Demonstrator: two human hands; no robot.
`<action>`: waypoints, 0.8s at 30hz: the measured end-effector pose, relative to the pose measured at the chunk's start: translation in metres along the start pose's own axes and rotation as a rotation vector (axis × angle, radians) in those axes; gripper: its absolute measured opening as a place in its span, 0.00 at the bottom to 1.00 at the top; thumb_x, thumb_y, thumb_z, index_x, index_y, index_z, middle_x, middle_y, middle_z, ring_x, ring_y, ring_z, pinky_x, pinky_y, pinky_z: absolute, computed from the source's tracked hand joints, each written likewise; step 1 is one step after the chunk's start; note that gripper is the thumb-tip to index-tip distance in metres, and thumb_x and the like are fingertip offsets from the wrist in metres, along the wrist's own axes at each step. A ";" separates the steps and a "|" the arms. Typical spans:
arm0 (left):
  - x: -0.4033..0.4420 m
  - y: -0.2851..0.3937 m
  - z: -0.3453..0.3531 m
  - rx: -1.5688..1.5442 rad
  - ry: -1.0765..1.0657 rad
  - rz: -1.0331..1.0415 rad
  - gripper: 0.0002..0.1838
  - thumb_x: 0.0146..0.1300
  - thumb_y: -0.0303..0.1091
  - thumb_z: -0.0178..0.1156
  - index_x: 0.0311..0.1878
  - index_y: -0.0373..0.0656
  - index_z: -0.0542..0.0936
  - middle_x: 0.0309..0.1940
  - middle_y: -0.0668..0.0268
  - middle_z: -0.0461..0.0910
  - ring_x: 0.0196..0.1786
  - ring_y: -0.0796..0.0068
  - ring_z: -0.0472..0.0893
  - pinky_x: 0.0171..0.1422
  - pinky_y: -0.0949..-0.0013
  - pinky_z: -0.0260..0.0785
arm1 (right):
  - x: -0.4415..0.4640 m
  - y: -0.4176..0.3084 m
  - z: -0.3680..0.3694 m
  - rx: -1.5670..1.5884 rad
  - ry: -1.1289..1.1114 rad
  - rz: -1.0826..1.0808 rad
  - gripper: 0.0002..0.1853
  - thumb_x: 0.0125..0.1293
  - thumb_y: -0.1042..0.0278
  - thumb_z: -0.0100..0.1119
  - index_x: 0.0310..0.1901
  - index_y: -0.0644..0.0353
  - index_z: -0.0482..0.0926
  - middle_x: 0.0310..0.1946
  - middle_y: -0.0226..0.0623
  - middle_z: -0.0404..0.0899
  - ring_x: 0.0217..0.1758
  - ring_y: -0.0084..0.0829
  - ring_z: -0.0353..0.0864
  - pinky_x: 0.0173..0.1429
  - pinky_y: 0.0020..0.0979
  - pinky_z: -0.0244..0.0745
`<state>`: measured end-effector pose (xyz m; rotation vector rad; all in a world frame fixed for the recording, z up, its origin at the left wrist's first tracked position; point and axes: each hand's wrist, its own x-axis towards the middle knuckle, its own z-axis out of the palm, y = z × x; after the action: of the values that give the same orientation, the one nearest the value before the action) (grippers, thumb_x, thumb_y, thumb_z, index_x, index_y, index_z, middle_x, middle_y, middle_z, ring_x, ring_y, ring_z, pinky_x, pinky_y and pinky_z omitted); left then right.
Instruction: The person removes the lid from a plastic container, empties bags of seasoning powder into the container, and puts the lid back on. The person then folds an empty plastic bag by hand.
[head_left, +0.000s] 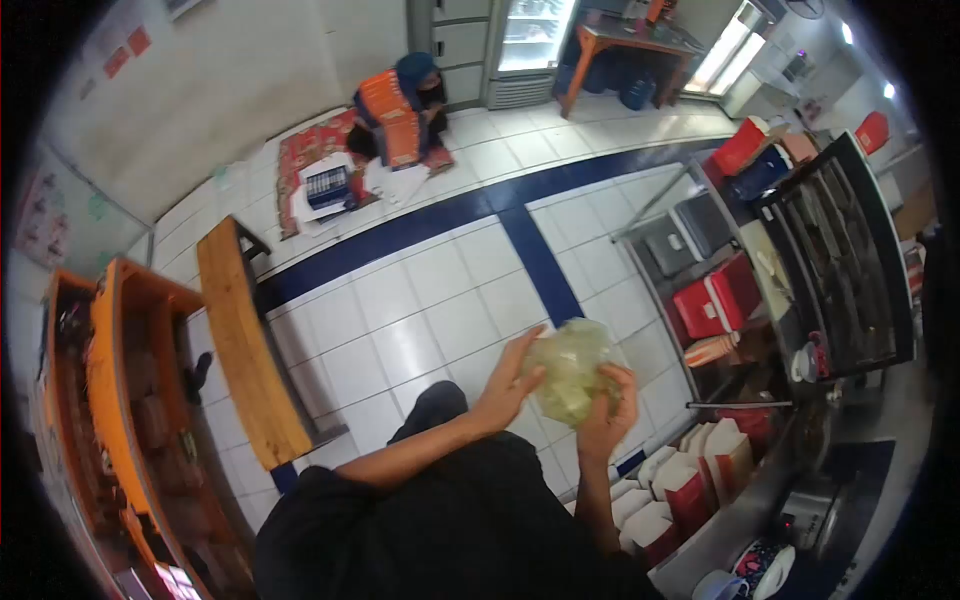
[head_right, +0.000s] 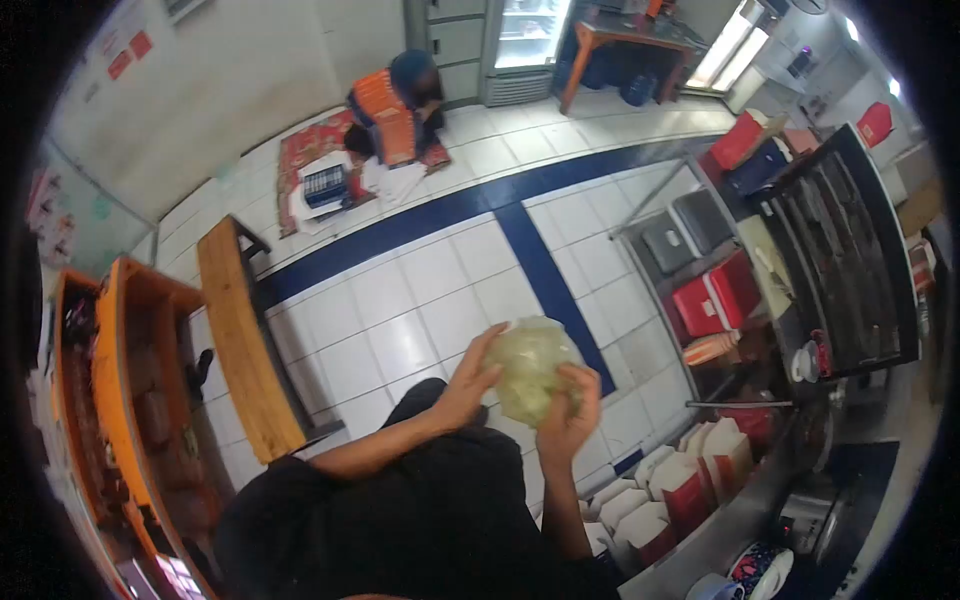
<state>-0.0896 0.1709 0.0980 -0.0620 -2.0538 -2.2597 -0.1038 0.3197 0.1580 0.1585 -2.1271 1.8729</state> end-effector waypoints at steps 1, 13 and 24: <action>0.014 -0.004 -0.003 -0.217 -0.014 -0.083 0.35 0.75 0.49 0.50 0.78 0.43 0.54 0.73 0.55 0.57 0.76 0.62 0.57 0.78 0.60 0.51 | 0.019 0.020 0.009 -0.006 -0.029 0.006 0.13 0.59 0.82 0.46 0.44 0.67 0.78 0.42 0.41 0.77 0.48 0.33 0.76 0.54 0.31 0.71; 0.290 -0.040 -0.088 -0.612 -0.163 -0.527 0.32 0.71 0.40 0.58 0.73 0.39 0.60 0.62 0.62 0.69 0.65 0.72 0.69 0.69 0.68 0.62 | 0.244 0.112 0.165 -0.510 -0.276 -0.123 0.16 0.67 0.75 0.48 0.53 0.69 0.77 0.54 0.55 0.74 0.61 0.52 0.72 0.67 0.46 0.65; 0.517 -0.062 -0.120 -0.402 -0.302 -0.441 0.30 0.69 0.37 0.61 0.70 0.40 0.63 0.58 0.62 0.72 0.61 0.73 0.71 0.65 0.69 0.65 | 0.426 0.159 0.220 -0.368 -0.284 0.054 0.22 0.74 0.69 0.41 0.64 0.70 0.72 0.68 0.60 0.66 0.74 0.53 0.63 0.76 0.47 0.55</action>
<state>-0.6065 0.0378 0.0705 0.0306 -1.8393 -3.0828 -0.5855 0.1750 0.1097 0.3022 -2.6502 1.5226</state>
